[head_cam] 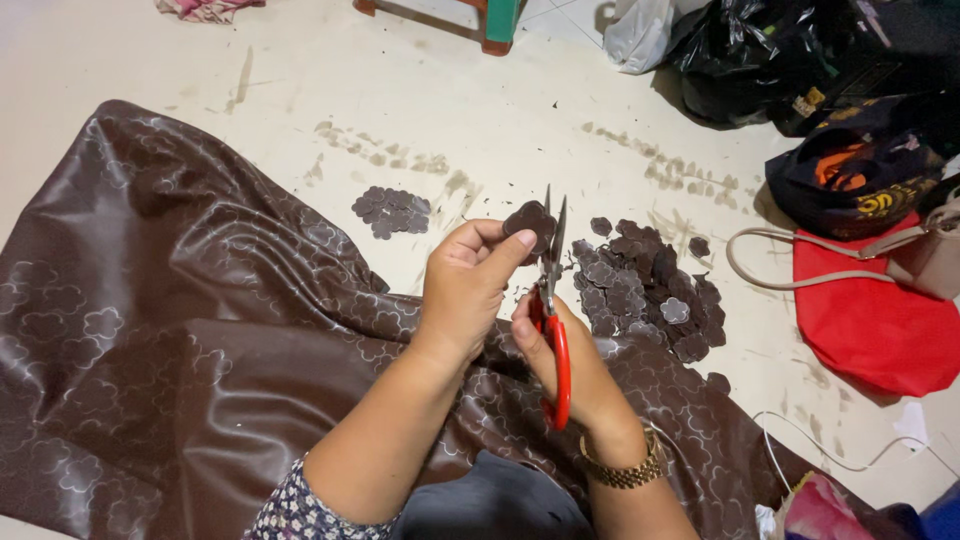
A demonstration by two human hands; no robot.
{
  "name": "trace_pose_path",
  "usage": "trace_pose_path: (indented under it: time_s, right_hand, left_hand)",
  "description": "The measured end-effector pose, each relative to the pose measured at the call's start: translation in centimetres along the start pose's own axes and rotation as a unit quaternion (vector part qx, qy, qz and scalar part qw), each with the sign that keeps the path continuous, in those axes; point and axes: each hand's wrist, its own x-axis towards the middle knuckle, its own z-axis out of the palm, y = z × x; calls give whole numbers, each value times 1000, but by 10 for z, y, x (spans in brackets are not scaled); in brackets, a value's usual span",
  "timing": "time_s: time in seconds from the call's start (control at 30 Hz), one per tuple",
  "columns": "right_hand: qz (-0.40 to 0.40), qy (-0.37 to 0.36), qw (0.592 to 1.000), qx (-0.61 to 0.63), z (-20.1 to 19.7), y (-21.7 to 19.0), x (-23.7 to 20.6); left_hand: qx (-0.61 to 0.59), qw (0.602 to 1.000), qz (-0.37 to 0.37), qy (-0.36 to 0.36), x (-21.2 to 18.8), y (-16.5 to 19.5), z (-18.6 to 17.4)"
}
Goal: The person uses red-handled scissors to cut small, flower-shaped pieces from a brown patterned fabric. They hold the fabric in their left hand and cut with their right, placing the finished shapes on the floor.
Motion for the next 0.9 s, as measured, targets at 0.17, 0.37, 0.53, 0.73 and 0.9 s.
trace_pose_path:
  time_s: [0.17,0.37,0.53,0.73,0.9]
  right_hand:
    - [7,21,999,-29,0,3,1]
    - [30,15,999,-7,2,4,2]
    - [14,16,1000,-23,2,8,4]
    - [32,16,999,-14,1,19,5]
    - [50,33,997,46,4,32,10]
  left_hand:
    - [-7,1000,-2,5,-2,-6,2]
    - [-7,1000,12,18,0,-11,3]
    - [5,1000,6,24,3,-11,1]
    - [18,999,-15,22,4,-16,-1]
    - [-57,995,-81,18,7,-21,-2]
